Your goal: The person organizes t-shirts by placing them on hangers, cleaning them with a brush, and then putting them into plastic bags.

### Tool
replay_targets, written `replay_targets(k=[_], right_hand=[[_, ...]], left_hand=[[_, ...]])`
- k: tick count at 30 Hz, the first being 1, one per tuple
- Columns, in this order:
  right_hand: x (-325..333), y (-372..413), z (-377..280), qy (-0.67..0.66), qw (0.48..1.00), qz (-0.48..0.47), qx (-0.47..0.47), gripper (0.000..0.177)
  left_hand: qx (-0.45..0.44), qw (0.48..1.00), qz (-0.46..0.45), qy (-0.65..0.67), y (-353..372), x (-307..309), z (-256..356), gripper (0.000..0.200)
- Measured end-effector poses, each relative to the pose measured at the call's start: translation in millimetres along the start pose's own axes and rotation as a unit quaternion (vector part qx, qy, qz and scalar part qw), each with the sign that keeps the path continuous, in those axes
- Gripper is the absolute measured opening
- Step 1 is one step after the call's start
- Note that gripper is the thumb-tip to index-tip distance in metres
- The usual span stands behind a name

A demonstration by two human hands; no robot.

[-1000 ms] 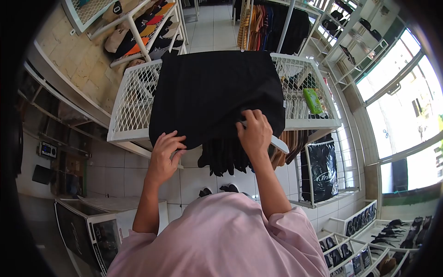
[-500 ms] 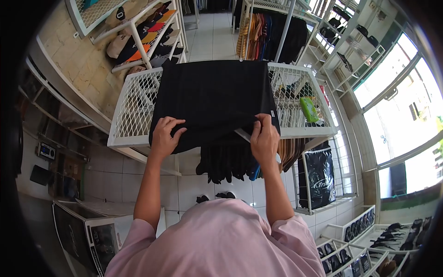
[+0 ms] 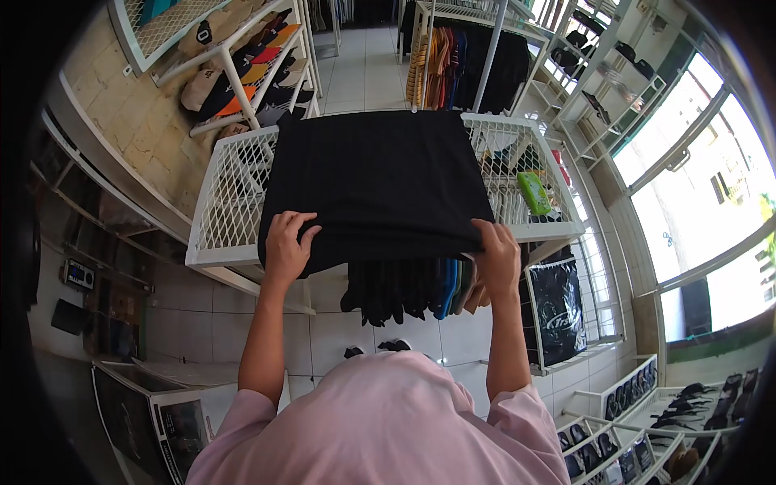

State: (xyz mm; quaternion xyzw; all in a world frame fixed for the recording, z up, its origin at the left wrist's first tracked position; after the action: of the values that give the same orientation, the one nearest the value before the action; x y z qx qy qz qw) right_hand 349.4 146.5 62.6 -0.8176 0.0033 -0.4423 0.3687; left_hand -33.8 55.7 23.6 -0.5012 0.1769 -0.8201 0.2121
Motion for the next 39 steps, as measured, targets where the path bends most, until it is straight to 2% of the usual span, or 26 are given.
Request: replay_targets(k=[1,5,6,9,13,14,17,18,21,23,25,26,28,32,39], right_hand=[[4.6,1.4,4.4,0.013,1.0,0.012,-0.004,0.04],[14.8,18.3,35.6,0.068,0.988,0.069,-0.117,0.046],[16.0,23.7,41.0,0.027,0.986,0.057,-0.156,0.048],[19.4,41.4,44.8,0.019,0.991,0.045,-0.124,0.049],[19.9,57.1,42.0,0.017,0.985,-0.04,-0.167,0.05],[21.2,57.1,44.1,0.013,0.975,-0.108,-0.193,0.05],[44.5,36.3,3.5,-0.066,0.985,-0.103,-0.122,0.054],[45.6,27.7,-2.3,-0.105,0.982,-0.093,-0.129,0.059],[36.0,-6.5,-32.3,-0.098,0.988,-0.066,-0.102,0.051],[-1.6,-26.7,-42.6,-0.17,0.981,-0.048,-0.078,0.036],[-43.7,-41.0,-54.4,-0.14,0.985,-0.091,-0.036,0.02],[-65.2,-42.1,-55.1,-0.098,0.985,-0.137,-0.028,0.019],[-96.9,-43.1,-59.3,-0.022,0.98,-0.196,-0.03,0.023],[-104.3,-43.1,-67.6,0.02,0.988,-0.144,-0.043,0.024],[-105.9,-48.1,-63.7,0.038,0.986,-0.148,-0.064,0.032]], left_hand=[[0.004,1.0,0.0,0.003,0.4,-0.6,-0.5,0.024],[0.006,1.0,0.013,-0.007,0.2,-1.2,0.0,0.024],[0.007,1.0,0.019,-0.009,0.5,-1.4,-0.3,0.024],[0.021,0.999,0.042,-0.024,1.4,-4.3,-1.6,0.025],[0.028,0.998,0.056,-0.022,1.5,-3.4,-1.4,0.026],[0.021,0.999,0.048,-0.005,1.5,-1.6,-0.6,0.026],[-0.015,0.999,0.047,0.016,-0.8,12.8,8.9,0.027],[-0.038,0.997,0.059,0.006,-1.3,15.9,13.5,0.028],[-0.084,0.993,0.079,-0.037,-7.8,16.2,28.0,0.026],[-0.074,0.993,0.064,-0.064,-7.4,9.3,34.2,0.024],[-0.033,0.995,0.035,-0.087,-8.1,-5.9,32.2,0.023],[-0.057,0.989,0.071,-0.114,-7.9,-5.2,38.1,0.026],[-0.008,0.991,0.052,-0.124,-7.2,-6.3,37.0,0.03],[0.04,0.991,0.041,-0.124,1.2,-12.2,28.1,0.035],[0.061,0.992,0.03,-0.105,-2.3,-11.0,26.5,0.035]])
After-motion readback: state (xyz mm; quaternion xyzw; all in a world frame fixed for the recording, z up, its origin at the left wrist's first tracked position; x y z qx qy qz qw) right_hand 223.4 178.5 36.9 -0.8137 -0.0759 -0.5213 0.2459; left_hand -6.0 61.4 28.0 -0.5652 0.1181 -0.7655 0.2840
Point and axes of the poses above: each hand's wrist, its own y-axis away from the middle knuckle, its own x-axis out of the back of the hand, z = x × y, the point moved 6 cm from there along -y, towards the middle knuckle, and after that the axes turned 3 degrees about -z, right-handed, at the moved point
